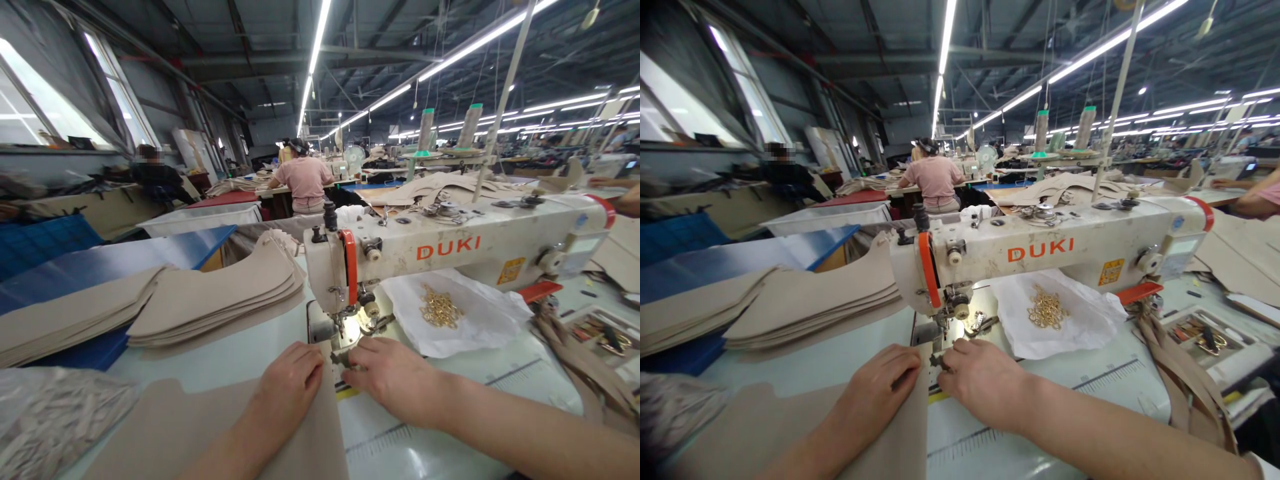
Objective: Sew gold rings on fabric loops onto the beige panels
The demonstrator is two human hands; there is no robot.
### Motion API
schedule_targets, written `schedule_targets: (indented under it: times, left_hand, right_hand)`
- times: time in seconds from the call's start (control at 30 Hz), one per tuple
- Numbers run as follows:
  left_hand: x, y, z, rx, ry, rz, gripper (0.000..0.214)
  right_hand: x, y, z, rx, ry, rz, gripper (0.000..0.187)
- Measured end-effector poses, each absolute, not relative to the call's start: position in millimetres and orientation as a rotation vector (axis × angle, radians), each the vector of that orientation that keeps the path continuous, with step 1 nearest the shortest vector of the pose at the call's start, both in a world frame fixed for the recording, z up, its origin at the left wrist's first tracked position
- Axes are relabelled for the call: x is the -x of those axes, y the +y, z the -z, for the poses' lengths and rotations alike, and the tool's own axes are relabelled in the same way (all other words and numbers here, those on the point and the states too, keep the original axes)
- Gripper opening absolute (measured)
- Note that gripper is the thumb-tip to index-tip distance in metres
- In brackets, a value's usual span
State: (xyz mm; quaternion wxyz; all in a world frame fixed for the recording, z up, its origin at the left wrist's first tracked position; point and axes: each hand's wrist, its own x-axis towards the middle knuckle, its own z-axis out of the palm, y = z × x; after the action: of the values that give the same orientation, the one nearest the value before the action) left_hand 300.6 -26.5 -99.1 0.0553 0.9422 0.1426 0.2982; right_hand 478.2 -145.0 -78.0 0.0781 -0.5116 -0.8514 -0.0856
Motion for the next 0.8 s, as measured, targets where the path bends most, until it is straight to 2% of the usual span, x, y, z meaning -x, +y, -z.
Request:
schedule_targets:
  times: [0.17, 0.23, 0.37, 0.5, 0.8]
  left_hand:
    - [-301, -27, 101, -2.861, 0.429, -0.954, 0.020]
    - [-301, -28, 101, -2.865, 0.427, -0.957, 0.020]
    - [-300, -28, 101, -2.886, 0.425, -0.941, 0.020]
    - [-299, -28, 105, -2.905, 0.404, -0.950, 0.021]
    - [-301, -26, 110, -2.914, 0.350, -0.987, 0.028]
  right_hand:
    - [-473, -155, 79, 1.382, -2.621, 0.278, 0.019]
    - [-467, -150, 87, 1.368, -2.561, 0.307, 0.012]
    - [-457, -138, 102, 1.337, -2.402, 0.300, 0.015]
    - [-454, -134, 108, 1.298, -2.412, 0.232, 0.007]
    - [-455, -128, 110, 1.231, -2.431, 0.241, 0.008]
